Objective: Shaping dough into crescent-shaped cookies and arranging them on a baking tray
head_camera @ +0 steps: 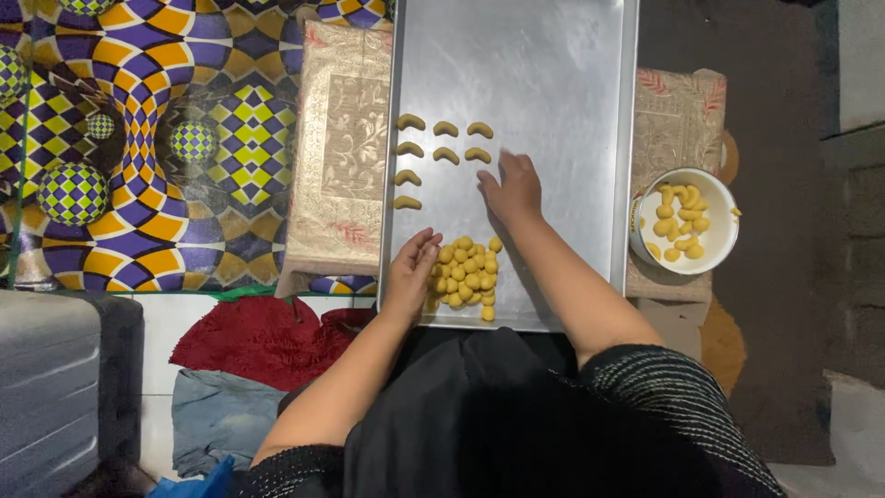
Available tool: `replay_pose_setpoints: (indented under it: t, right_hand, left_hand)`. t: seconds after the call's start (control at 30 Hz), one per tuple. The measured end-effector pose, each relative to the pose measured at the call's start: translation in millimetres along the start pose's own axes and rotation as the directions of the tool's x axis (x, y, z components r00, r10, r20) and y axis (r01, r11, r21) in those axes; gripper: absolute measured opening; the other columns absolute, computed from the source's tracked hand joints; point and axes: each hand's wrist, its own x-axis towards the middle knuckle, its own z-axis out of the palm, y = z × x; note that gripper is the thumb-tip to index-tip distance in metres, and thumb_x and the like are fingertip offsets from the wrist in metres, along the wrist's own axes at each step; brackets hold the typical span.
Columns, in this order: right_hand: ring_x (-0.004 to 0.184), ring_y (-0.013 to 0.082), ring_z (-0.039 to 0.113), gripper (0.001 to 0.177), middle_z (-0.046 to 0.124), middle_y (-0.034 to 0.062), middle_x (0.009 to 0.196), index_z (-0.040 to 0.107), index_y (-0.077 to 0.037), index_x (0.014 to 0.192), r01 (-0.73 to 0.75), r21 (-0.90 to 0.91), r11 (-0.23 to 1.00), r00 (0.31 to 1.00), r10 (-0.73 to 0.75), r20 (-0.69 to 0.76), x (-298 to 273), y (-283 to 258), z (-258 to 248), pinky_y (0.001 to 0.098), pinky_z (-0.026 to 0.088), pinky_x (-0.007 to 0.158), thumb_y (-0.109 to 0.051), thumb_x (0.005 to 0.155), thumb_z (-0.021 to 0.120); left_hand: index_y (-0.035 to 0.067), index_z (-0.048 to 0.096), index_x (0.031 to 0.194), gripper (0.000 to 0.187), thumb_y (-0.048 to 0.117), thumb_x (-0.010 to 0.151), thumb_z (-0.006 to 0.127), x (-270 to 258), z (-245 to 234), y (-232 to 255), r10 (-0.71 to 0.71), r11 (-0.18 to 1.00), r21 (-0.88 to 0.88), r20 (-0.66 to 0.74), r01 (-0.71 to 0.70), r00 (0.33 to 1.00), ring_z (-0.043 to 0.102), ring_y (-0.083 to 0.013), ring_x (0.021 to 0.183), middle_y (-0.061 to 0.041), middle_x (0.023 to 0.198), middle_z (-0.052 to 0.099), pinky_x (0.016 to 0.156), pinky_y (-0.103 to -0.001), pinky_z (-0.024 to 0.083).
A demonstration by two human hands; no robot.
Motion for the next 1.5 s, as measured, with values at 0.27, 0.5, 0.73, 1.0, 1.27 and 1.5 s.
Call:
replay_pose_setpoints:
  t: [0.27,0.5,0.73,1.0,1.27,1.5]
  right_hand:
    - [0.101,0.0349,0.073,0.043,0.076,0.0086,0.087,0.073,-0.015,0.093,-0.247,-0.108,0.963,0.883,0.269,0.384,-91.7,12.1,-24.2,0.043,0.058,0.085,-0.055,0.079,0.079]
    - [0.075,0.02,0.071,0.023,0.072,0.0028,0.078,0.076,-0.019,0.094,-0.332,0.347,0.877,0.943,0.297,0.15,-97.1,28.8,-2.6,0.0339,0.06,0.065,-0.035,0.08,0.084]
    - [0.101,0.0326,0.067,0.037,0.07,0.009,0.103,0.077,-0.016,0.111,0.561,0.317,0.765,0.812,-0.583,-0.028,-141.3,-70.8,-30.8,0.0425,0.05,0.092,-0.044,0.089,0.07]
    - [0.125,0.0616,0.048,0.106,0.031,0.0318,0.159,0.022,-0.01,0.163,0.264,-0.299,0.917,0.858,-0.082,0.508,-163.4,-177.4,-54.4,0.0746,0.04,0.089,-0.031,0.075,0.078]
    - [0.144,0.0695,-0.004,0.105,0.004,0.0345,0.167,0.008,0.005,0.162,0.316,-0.044,0.948,0.925,-0.298,0.235,-138.2,-127.5,-44.8,0.0869,0.011,0.105,-0.027,0.083,0.069]
    - [0.142,0.0716,0.002,0.123,-0.007,0.036,0.166,-0.004,0.003,0.161,0.586,-0.036,0.809,0.753,-0.528,0.392,-165.5,-90.9,-16.6,0.0841,0.009,0.107,-0.082,0.085,0.041]
  left_hand:
    - [0.002,0.051,0.145,0.052,0.026,0.101,0.064,-0.8,6.8,17.4,-0.065,0.995,-0.07,0.009,0.066,0.998,0.06,-0.0211,0.119,-0.02,0.136,0.063,0.105,-0.04,0.048]
    - [0.002,0.048,0.146,0.06,0.033,0.098,0.068,-9.2,18.1,18.3,-0.174,0.936,-0.304,0.042,0.178,0.984,0.061,-0.0196,0.106,-0.017,0.129,0.064,0.1,-0.037,0.051]
    - [0.014,0.057,0.114,0.059,0.068,0.091,0.056,-8.7,9.8,15.5,-0.422,0.568,-0.614,0.354,0.548,0.835,0.065,-0.0198,0.077,-0.011,0.095,0.066,0.07,-0.026,0.054]
    - [0.016,0.068,0.092,0.057,0.071,0.091,0.056,-57.3,40.9,91.5,-0.369,0.506,-0.701,0.35,0.502,0.861,0.071,-0.026,0.1,-0.009,0.103,0.075,0.095,-0.038,0.055]
    - [0.016,0.06,0.141,0.104,0.094,0.077,0.034,-57.7,60.5,103.8,-0.39,0.654,-0.512,0.402,0.556,0.829,0.059,-0.0377,0.128,-0.015,0.138,0.062,0.112,-0.052,0.045]
    - [0.032,0.062,0.133,0.097,0.099,0.068,0.036,-40.3,29.0,70.9,-0.3,0.497,-0.65,0.493,0.575,0.816,0.055,-0.0299,0.132,-0.005,0.139,0.062,0.117,-0.053,0.039]
